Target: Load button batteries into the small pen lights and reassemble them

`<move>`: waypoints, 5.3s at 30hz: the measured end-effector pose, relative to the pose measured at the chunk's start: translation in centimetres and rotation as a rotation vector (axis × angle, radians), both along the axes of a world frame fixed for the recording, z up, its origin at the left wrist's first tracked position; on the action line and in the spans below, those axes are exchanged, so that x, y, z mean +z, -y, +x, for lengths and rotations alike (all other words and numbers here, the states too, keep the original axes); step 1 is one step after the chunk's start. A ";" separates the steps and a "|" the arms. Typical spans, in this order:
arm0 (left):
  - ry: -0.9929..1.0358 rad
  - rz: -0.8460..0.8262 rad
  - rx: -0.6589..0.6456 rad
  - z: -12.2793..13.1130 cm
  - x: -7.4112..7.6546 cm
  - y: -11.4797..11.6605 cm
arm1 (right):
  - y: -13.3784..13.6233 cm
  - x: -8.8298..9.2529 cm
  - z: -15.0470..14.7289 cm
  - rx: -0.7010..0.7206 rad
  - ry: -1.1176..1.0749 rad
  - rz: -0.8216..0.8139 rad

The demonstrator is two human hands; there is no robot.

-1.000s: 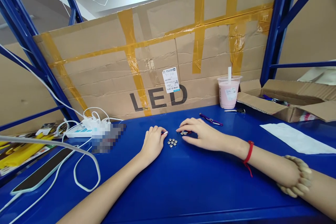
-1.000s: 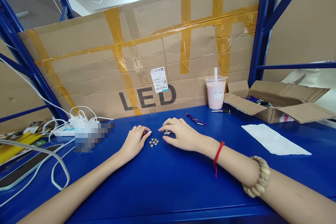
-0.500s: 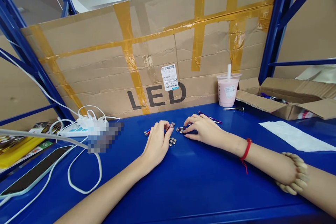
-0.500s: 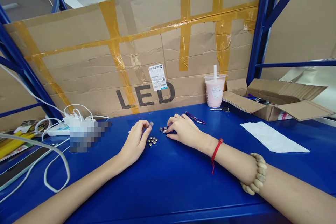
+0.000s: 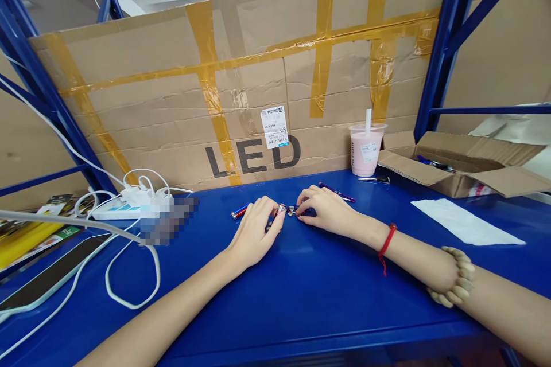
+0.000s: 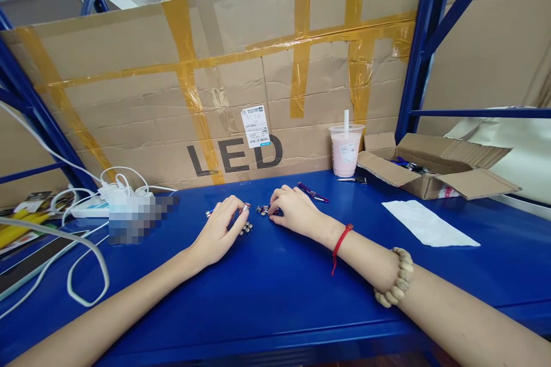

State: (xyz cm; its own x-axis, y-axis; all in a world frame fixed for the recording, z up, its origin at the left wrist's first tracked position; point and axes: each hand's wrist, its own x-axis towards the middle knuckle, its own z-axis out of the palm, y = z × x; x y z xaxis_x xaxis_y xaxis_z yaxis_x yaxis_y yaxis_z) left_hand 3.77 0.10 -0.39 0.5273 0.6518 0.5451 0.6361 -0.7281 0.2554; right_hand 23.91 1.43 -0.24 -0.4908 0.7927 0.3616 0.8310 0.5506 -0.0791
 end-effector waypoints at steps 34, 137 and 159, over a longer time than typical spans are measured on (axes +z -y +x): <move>-0.107 0.024 -0.003 -0.2 -0.8 -0.9 | 1.0 -0.1 -1.5 0.314 -0.501 0.417; -0.111 0.004 0.012 0.3 -0.4 1.1 | 1.3 0.5 -1.1 0.362 -0.479 0.240; 0.021 0.002 0.008 -0.1 -0.6 0.1 | 1.7 0.5 -1.3 0.330 -0.380 0.325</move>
